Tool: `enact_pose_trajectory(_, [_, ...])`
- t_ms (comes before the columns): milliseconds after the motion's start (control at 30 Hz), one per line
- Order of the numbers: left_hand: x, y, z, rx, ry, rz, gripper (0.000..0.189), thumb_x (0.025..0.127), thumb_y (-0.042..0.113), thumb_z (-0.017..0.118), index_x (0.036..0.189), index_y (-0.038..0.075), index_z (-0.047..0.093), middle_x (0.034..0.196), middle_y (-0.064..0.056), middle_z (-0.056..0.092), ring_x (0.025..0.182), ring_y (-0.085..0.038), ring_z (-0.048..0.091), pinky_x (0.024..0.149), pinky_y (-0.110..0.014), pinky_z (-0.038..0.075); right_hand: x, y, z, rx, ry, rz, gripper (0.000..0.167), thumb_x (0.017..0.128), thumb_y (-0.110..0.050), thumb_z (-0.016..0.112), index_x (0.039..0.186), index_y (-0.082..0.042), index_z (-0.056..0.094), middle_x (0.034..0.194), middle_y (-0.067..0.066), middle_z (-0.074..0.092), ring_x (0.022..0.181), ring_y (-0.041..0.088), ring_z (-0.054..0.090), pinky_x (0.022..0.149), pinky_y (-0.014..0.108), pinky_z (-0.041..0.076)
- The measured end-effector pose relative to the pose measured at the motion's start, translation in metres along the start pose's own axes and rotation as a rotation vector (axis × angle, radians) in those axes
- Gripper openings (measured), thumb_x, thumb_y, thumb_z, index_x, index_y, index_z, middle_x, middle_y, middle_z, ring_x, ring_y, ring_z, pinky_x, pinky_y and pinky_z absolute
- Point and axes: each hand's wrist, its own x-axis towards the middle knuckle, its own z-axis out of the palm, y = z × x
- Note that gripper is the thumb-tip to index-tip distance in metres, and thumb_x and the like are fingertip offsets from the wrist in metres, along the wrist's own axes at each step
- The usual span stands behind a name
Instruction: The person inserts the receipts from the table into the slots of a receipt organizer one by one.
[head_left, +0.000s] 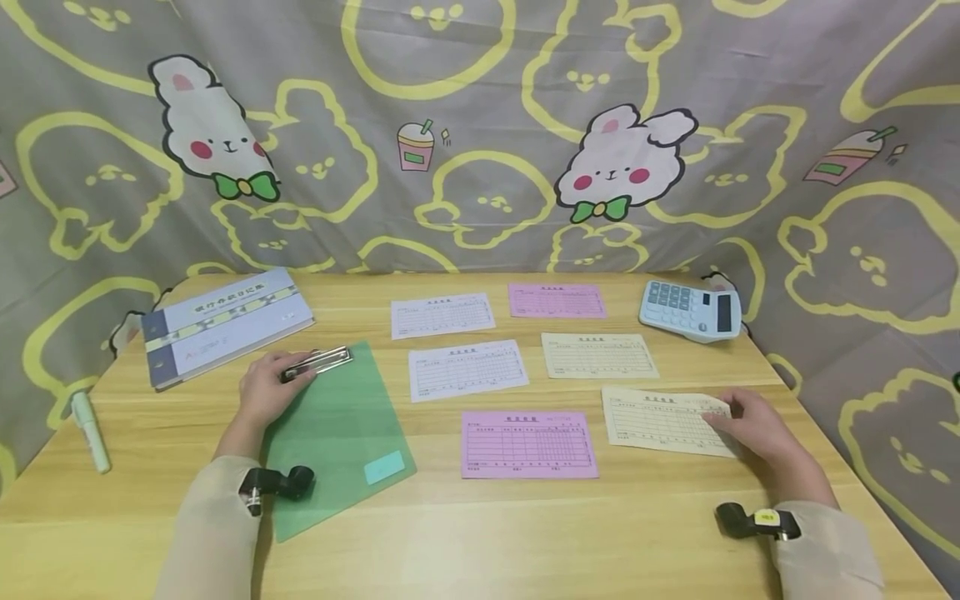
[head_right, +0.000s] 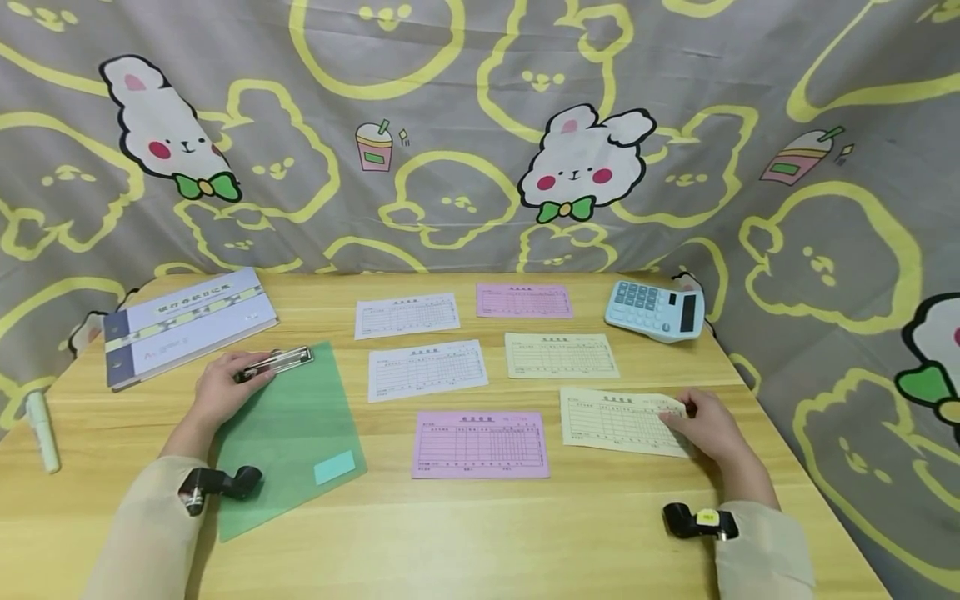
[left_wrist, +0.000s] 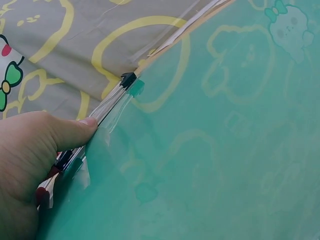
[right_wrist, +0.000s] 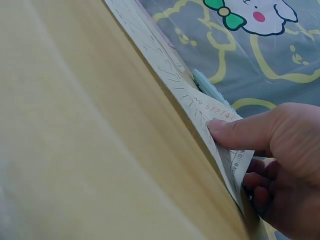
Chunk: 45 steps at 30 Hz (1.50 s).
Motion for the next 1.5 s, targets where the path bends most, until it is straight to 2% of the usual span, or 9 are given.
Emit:
enact_pose_trajectory(300, [-0.001, -0.001, -0.004, 0.005, -0.007, -0.026, 0.037, 0.081, 0.021, 0.060, 0.111, 0.000, 0.055, 0.105, -0.021, 0.046, 0.099, -0.042, 0.035, 0.078, -0.055, 0.021, -0.001, -0.004, 0.001, 0.051, -0.020, 0.043, 0.029, 0.079, -0.022, 0.063, 0.084, 0.005, 0.054, 0.079, 0.013, 0.050, 0.072, 0.024, 0.042, 0.060, 0.032, 0.034])
enact_pose_trajectory(567, [0.002, -0.002, -0.001, 0.010, 0.006, -0.017, 0.036, 0.080, 0.022, 0.061, 0.110, 0.000, 0.056, 0.105, -0.020, 0.047, 0.098, -0.041, 0.036, 0.078, -0.055, 0.022, -0.003, -0.005, -0.007, 0.075, -0.028, 0.054, 0.031, 0.087, -0.017, 0.047, 0.098, 0.011, 0.050, 0.086, 0.018, 0.053, 0.076, 0.021, 0.044, 0.061, 0.027, 0.036])
enact_pose_trajectory(767, [0.002, 0.000, 0.000, 0.019, 0.018, -0.009, 0.036, 0.078, 0.019, 0.063, 0.107, 0.000, 0.058, 0.101, -0.020, 0.049, 0.092, -0.039, 0.040, 0.074, -0.052, 0.025, 0.003, 0.003, -0.015, 0.140, 0.105, 0.021, 0.034, 0.088, -0.022, 0.048, 0.101, 0.009, 0.053, 0.087, 0.014, 0.057, 0.070, 0.003, 0.046, 0.058, 0.020, 0.038])
enact_pose_trajectory(967, [0.005, 0.000, 0.000, 0.009, 0.050, -0.006, 0.034, 0.075, 0.016, 0.066, 0.104, -0.001, 0.060, 0.102, -0.022, 0.050, 0.091, -0.037, 0.038, 0.075, -0.049, 0.025, 0.051, 0.036, -0.004, 0.334, 0.306, 0.041, 0.035, 0.084, -0.034, 0.053, 0.102, -0.004, 0.057, 0.083, -0.003, 0.058, 0.070, 0.006, 0.050, 0.054, 0.018, 0.043])
enact_pose_trajectory(1067, [0.007, 0.000, 0.002, -0.003, 0.052, 0.000, 0.033, 0.074, 0.014, 0.067, 0.103, -0.001, 0.061, 0.102, -0.022, 0.052, 0.090, -0.036, 0.037, 0.074, -0.048, 0.025, 0.063, 0.001, -0.011, 0.501, 0.298, 0.072, 0.028, 0.084, -0.030, 0.053, 0.100, -0.007, 0.058, 0.084, -0.001, 0.055, 0.070, 0.010, 0.050, 0.051, 0.021, 0.044])
enact_pose_trajectory(1167, [0.008, 0.000, 0.002, -0.019, 0.044, 0.005, 0.034, 0.073, 0.014, 0.067, 0.103, 0.000, 0.061, 0.102, -0.022, 0.052, 0.090, -0.036, 0.037, 0.074, -0.048, 0.024, 0.059, -0.073, -0.022, 0.671, 0.253, 0.059, 0.016, 0.085, -0.020, 0.053, 0.093, -0.007, 0.059, 0.082, -0.001, 0.052, 0.071, 0.010, 0.047, 0.055, 0.020, 0.043])
enact_pose_trajectory(1267, [0.007, 0.001, 0.004, -0.029, 0.036, 0.007, 0.034, 0.073, 0.014, 0.067, 0.104, 0.000, 0.061, 0.103, -0.021, 0.052, 0.090, -0.035, 0.037, 0.074, -0.049, 0.023, 0.052, -0.143, -0.022, 0.738, 0.187, 0.006, 0.008, 0.085, -0.012, 0.050, 0.085, -0.013, 0.058, 0.081, -0.002, 0.047, 0.076, 0.011, 0.041, 0.062, 0.020, 0.038])
enact_pose_trajectory(1367, [0.008, 0.000, 0.005, -0.027, 0.031, 0.014, 0.034, 0.074, 0.014, 0.066, 0.105, 0.000, 0.060, 0.103, -0.020, 0.052, 0.091, -0.035, 0.036, 0.075, -0.050, 0.023, 0.057, -0.188, -0.004, 0.767, 0.084, -0.062, 0.008, 0.086, -0.010, 0.049, 0.083, -0.013, 0.055, 0.090, 0.001, 0.046, 0.086, 0.013, 0.039, 0.074, 0.026, 0.036])
enact_pose_trajectory(1500, [0.010, 0.000, 0.006, -0.014, 0.004, 0.011, 0.035, 0.076, 0.017, 0.065, 0.106, 0.001, 0.060, 0.104, -0.020, 0.051, 0.092, -0.035, 0.036, 0.075, -0.050, 0.022, 0.069, -0.229, 0.033, 0.842, -0.069, -0.076, 0.005, 0.085, -0.007, 0.049, 0.087, -0.004, 0.053, 0.092, 0.006, 0.046, 0.089, 0.017, 0.041, 0.080, 0.032, 0.035])
